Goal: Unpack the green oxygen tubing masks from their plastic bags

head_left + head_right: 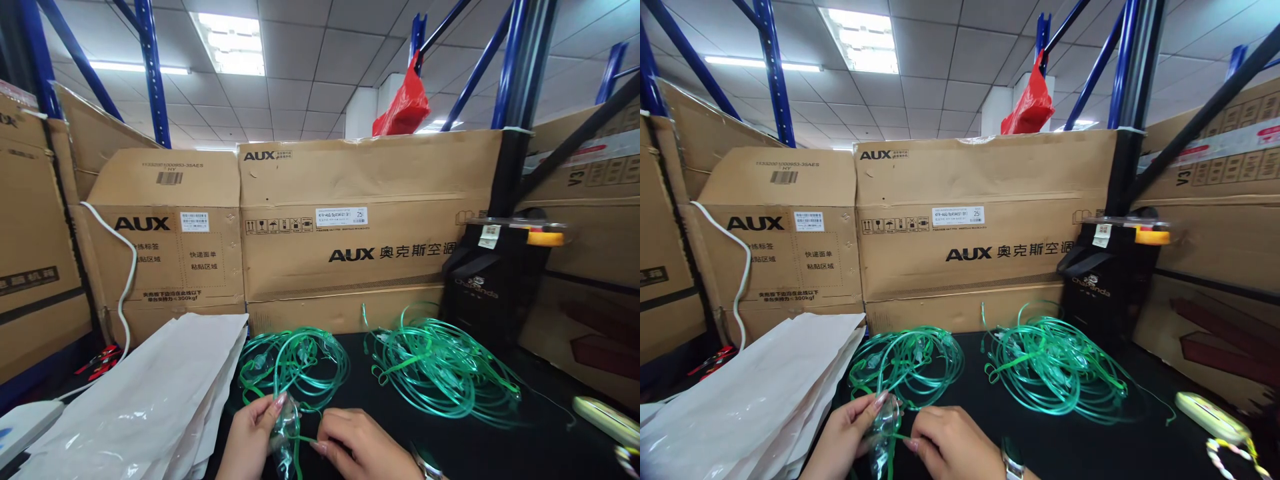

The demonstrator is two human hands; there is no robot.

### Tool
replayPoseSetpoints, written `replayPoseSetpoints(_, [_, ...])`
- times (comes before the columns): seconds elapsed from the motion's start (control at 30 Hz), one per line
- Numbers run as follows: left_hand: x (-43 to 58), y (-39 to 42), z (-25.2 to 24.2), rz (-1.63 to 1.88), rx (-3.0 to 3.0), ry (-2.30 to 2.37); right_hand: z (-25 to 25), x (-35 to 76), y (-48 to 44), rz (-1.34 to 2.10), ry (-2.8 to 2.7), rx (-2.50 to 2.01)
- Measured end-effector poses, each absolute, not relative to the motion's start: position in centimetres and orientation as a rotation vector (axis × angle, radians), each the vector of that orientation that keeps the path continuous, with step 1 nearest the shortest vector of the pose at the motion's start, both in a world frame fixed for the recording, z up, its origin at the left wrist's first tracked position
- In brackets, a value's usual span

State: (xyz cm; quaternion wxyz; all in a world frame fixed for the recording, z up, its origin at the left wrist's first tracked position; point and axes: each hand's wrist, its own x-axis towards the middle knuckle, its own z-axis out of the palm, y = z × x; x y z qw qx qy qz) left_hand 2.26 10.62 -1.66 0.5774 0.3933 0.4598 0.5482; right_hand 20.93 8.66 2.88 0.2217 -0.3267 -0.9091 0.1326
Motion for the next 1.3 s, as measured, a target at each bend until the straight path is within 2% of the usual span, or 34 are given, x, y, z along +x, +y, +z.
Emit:
replayPoseSetpoints(0.3, [2.6,10.4,-1.9,1.326,0.804,1.108,3.3,21.6,8.5,0.168,-2.569,-0.977])
replayPoseSetpoints(0.6, [0.8,10.8,-0.6,1.341,0.614,1.138,4.3,23.3,9.6,0.250,-2.410,-1.058])
replayPoseSetpoints(0.9, [3.1,9.6,-0.5,1.206,0.737,0.705,3.0,23.6,11.1,0.253,-2.325,-1.241])
replayPoseSetpoints(1.03, [3.4,9.2,0.2,1.197,0.785,0.662,2.5,22.4,10.3,0.362,-2.148,-1.274])
replayPoseSetpoints(1.3, [3.1,9.2,0.3,1.227,0.791,0.681,1.4,20.7,10.0,0.817,-1.892,-1.081])
